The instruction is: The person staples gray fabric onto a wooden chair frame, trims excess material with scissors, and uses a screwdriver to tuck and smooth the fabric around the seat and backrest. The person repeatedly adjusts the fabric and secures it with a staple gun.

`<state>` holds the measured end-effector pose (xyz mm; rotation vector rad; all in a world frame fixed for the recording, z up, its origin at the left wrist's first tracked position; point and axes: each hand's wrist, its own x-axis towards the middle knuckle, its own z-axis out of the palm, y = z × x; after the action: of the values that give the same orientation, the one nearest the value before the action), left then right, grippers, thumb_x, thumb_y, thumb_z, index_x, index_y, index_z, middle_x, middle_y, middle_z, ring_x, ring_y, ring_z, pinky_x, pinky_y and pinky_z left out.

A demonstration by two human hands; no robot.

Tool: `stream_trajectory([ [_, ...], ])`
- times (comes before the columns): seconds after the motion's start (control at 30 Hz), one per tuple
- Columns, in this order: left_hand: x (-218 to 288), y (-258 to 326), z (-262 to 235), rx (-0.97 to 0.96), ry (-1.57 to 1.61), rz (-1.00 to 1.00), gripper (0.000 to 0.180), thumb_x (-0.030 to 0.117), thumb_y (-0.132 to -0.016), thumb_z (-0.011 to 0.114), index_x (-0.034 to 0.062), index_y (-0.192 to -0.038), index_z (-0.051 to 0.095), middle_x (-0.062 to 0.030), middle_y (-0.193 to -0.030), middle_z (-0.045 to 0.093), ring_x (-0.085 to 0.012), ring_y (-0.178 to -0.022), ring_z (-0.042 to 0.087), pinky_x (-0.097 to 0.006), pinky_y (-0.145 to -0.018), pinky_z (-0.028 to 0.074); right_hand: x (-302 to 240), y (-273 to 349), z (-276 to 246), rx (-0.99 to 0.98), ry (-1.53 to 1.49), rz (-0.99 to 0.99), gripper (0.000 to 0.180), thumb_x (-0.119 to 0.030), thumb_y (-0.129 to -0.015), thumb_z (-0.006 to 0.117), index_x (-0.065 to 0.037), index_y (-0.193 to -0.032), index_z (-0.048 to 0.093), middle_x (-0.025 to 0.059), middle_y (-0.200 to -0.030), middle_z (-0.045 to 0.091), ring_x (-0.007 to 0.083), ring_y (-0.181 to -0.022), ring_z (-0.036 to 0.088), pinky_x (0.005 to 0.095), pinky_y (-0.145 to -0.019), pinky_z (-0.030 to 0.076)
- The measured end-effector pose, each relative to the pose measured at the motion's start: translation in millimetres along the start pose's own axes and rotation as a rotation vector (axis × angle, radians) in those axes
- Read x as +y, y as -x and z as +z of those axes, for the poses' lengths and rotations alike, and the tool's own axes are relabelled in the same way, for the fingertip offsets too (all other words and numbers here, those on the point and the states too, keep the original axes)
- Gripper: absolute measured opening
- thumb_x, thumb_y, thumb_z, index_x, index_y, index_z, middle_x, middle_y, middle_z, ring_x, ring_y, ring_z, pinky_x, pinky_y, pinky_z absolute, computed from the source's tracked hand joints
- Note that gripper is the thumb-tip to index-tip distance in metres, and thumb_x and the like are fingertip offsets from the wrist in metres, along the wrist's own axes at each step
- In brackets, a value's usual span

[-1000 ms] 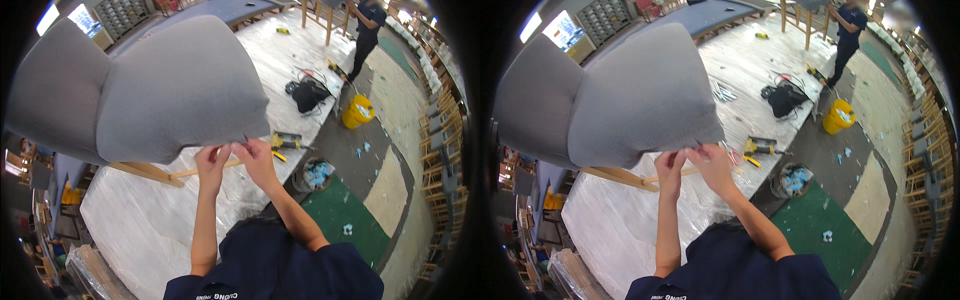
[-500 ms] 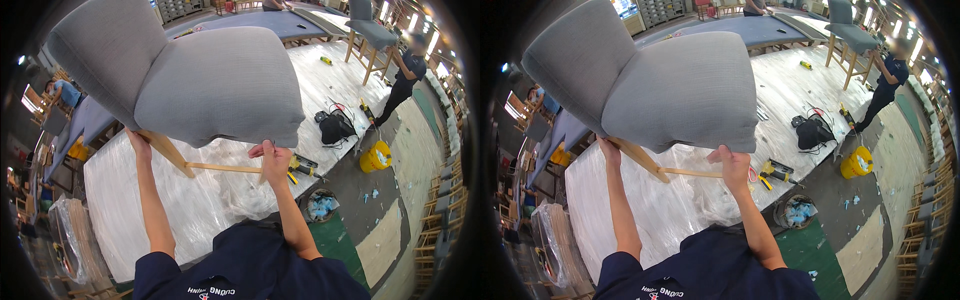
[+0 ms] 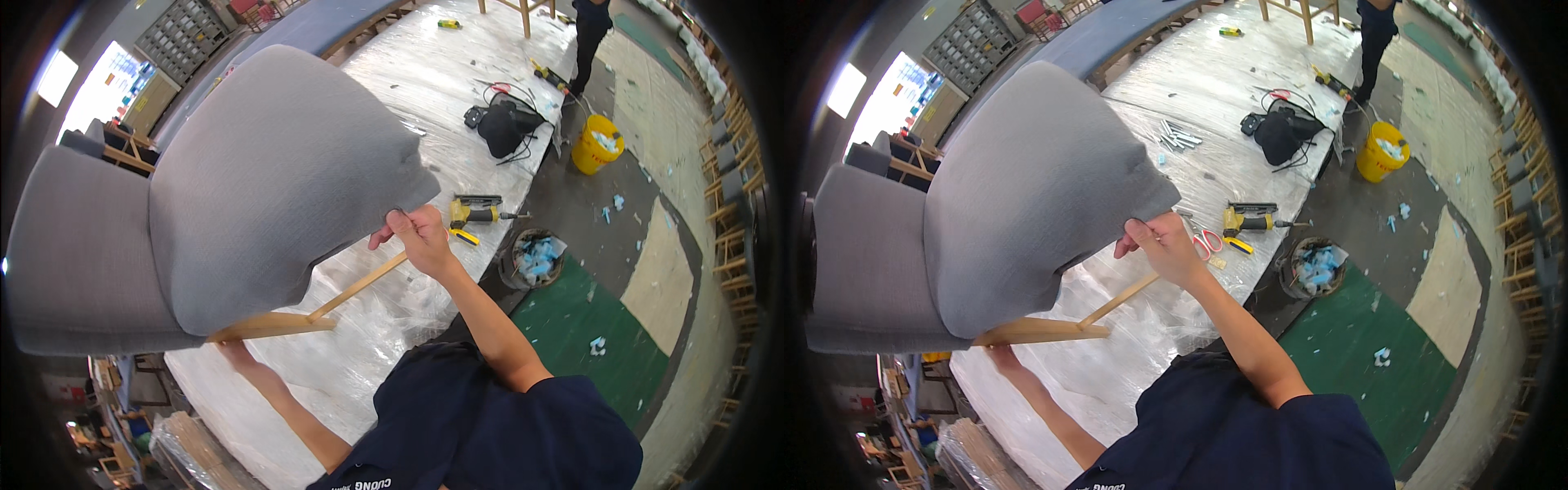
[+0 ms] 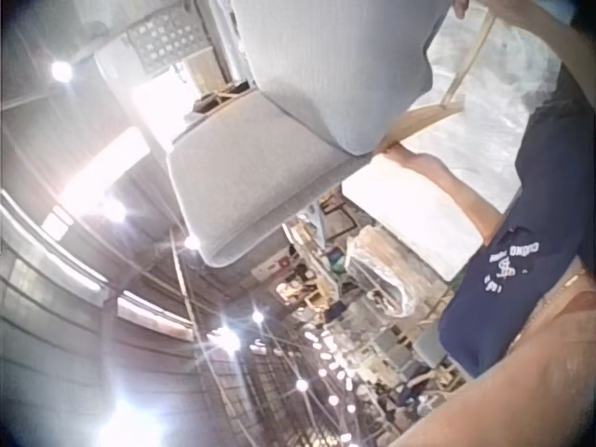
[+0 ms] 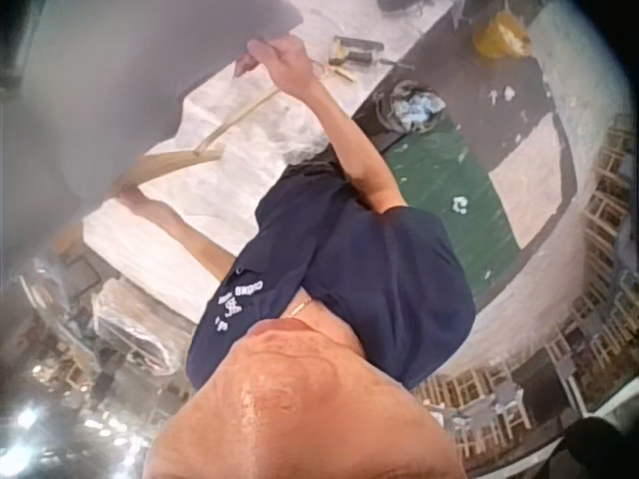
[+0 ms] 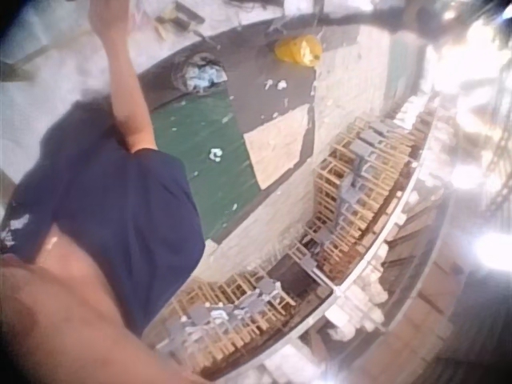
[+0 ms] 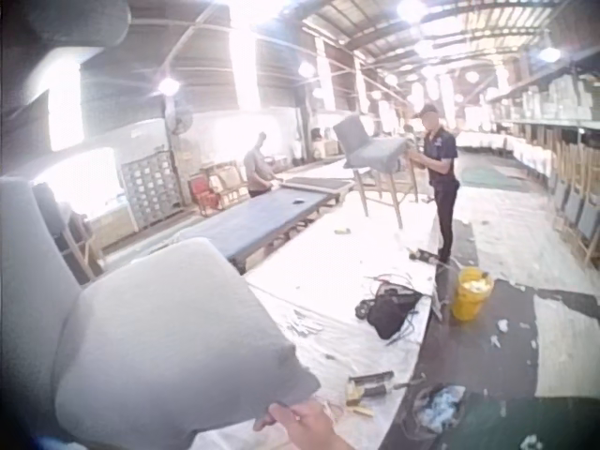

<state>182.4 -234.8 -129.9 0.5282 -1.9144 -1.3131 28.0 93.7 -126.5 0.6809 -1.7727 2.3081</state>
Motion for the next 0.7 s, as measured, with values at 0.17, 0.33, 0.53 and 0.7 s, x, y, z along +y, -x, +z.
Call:
stream_trajectory([
  [0.17,122.6,44.2,39.1,-1.272,-0.822,-0.206,0.055,0.028,-0.093,0.069,-0.0027,-0.136,0.055,-0.0260,-0.139,0.054,-0.0428,-0.130,0.053,-0.042,-0.109,0.043,6.9,12.9,11.4,0.031,-0.211,0.037,0.043,-0.022,-0.105,0.054,0.004,-0.071,0.062,0.0110,-0.067,0.068,0.0199,-0.069,0.072,0.0295,-0.062,0.052],
  [0.33,241.0,4.7,155.0,-1.042,-0.348,1.136,0.076,0.005,-0.063,0.085,0.0030,-0.135,0.060,-0.0205,-0.138,0.059,-0.0432,-0.129,0.054,-0.050,-0.108,0.043,4.1,12.4,2.8,0.145,-0.052,-0.104,0.042,-0.020,-0.103,0.055,0.004,-0.069,0.062,0.0107,-0.068,0.071,0.0143,-0.063,0.068,0.0283,-0.060,0.049],
  [0.53,258.5,-42.2,224.8,-1.058,-0.663,1.275,0.069,0.011,-0.063,0.082,0.0106,-0.128,0.060,-0.0107,-0.142,0.055,-0.0427,-0.141,0.037,-0.055,-0.118,0.031,2.1,13.9,21.1,0.204,0.108,-0.117,0.030,-0.017,-0.098,0.062,0.000,-0.074,0.068,0.0112,-0.066,0.067,0.0206,-0.061,0.064,0.0337,-0.058,0.048],
  [0.7,275.4,-41.3,266.0,-1.337,-0.791,1.328,0.053,0.011,-0.063,0.081,0.0090,-0.112,0.063,-0.0083,-0.110,0.065,-0.0316,-0.114,0.056,-0.048,-0.116,0.030,-20.0,19.9,39.1,0.552,0.176,-0.117,0.025,-0.016,-0.091,0.070,0.000,-0.072,0.066,0.0125,-0.070,0.060,0.0246,-0.063,0.059,0.0340,-0.060,0.045],
])
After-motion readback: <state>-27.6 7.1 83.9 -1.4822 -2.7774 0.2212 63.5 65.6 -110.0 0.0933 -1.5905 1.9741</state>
